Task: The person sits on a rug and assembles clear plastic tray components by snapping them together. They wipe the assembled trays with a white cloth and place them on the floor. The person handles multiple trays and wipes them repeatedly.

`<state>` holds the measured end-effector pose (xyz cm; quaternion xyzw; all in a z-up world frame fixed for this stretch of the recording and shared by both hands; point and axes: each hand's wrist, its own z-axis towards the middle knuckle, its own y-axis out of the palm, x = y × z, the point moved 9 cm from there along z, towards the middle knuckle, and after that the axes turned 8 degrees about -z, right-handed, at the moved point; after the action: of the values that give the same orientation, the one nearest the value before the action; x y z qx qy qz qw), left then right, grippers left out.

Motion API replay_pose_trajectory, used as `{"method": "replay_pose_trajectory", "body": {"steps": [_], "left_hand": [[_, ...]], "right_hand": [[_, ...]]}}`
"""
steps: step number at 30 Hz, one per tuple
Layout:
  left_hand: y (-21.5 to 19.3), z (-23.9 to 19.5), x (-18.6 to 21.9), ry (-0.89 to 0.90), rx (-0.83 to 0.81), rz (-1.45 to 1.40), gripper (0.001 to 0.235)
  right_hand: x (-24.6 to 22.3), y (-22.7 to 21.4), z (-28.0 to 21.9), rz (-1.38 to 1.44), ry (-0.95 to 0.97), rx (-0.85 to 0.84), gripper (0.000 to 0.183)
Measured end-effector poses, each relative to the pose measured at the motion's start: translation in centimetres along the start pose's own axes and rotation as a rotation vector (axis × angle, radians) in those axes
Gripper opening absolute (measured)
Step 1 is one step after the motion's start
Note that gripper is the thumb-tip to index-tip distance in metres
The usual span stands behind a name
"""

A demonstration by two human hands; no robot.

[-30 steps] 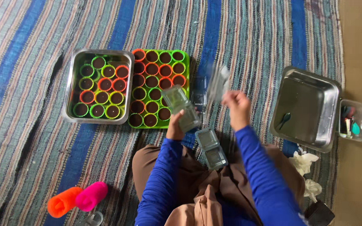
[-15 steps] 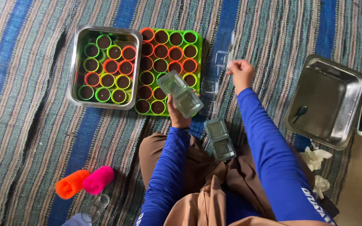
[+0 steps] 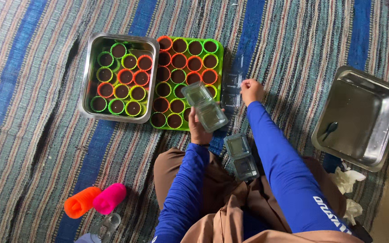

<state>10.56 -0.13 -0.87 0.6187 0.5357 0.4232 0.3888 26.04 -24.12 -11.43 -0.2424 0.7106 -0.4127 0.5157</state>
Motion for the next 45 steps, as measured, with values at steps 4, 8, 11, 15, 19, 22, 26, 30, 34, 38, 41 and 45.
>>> {"method": "replay_pose_trajectory", "body": {"steps": [4,8,11,15,19,22,26,30,34,38,41,45], "left_hand": [[-0.6,0.3,-0.5,-0.025,-0.017,0.007,0.067],[-1.2,0.5,-0.8,-0.045,-0.002,0.017,0.065],[-1.0,0.1,-1.2,-0.054,0.037,0.041,0.063],[0.3,-1.3,-1.3,-0.052,0.152,0.045,0.06],[0.5,-1.8,-1.7,-0.096,0.21,0.054,0.059],[2.2,-2.6,-1.6,-0.113,0.203,0.059,0.057],[2.7,-3.1,-1.8,-0.115,0.202,0.064,0.058],[5.1,-4.0,-1.4,-0.123,0.196,0.098,0.06],[3.2,-3.1,-1.7,-0.135,0.173,0.087,0.058],[6.0,-4.2,-1.0,-0.138,0.187,0.092,0.056],[-0.9,-0.6,-1.5,-0.119,0.11,0.14,0.056],[4.8,-3.5,-1.2,-0.113,0.097,0.159,0.056]], "right_hand": [[-0.2,-0.6,0.3,-0.002,-0.069,0.032,0.006],[-2.2,-4.0,-2.1,0.249,-0.073,0.052,0.009],[-5.2,-5.3,-7.9,0.514,-0.06,-0.251,0.023],[-7.7,-6.4,-15.9,0.63,-0.024,-0.536,0.033],[-7.3,-5.9,-17.7,0.601,-0.084,-0.49,0.032],[-6.0,-4.9,-17.5,0.63,-0.113,-0.469,0.032],[-6.4,-5.7,-18.6,0.704,-0.05,-0.513,0.028],[-6.5,-5.9,-18.6,0.709,-0.067,-0.507,0.02],[-5.2,-4.4,-17.9,0.688,-0.107,-0.481,0.016],[-7.2,-6.7,-18.9,0.666,-0.159,-0.441,0.025],[-7.1,-7.0,-18.9,0.607,-0.161,-0.394,0.026],[-7.0,-7.2,-18.9,0.57,-0.159,-0.378,0.028]]}}
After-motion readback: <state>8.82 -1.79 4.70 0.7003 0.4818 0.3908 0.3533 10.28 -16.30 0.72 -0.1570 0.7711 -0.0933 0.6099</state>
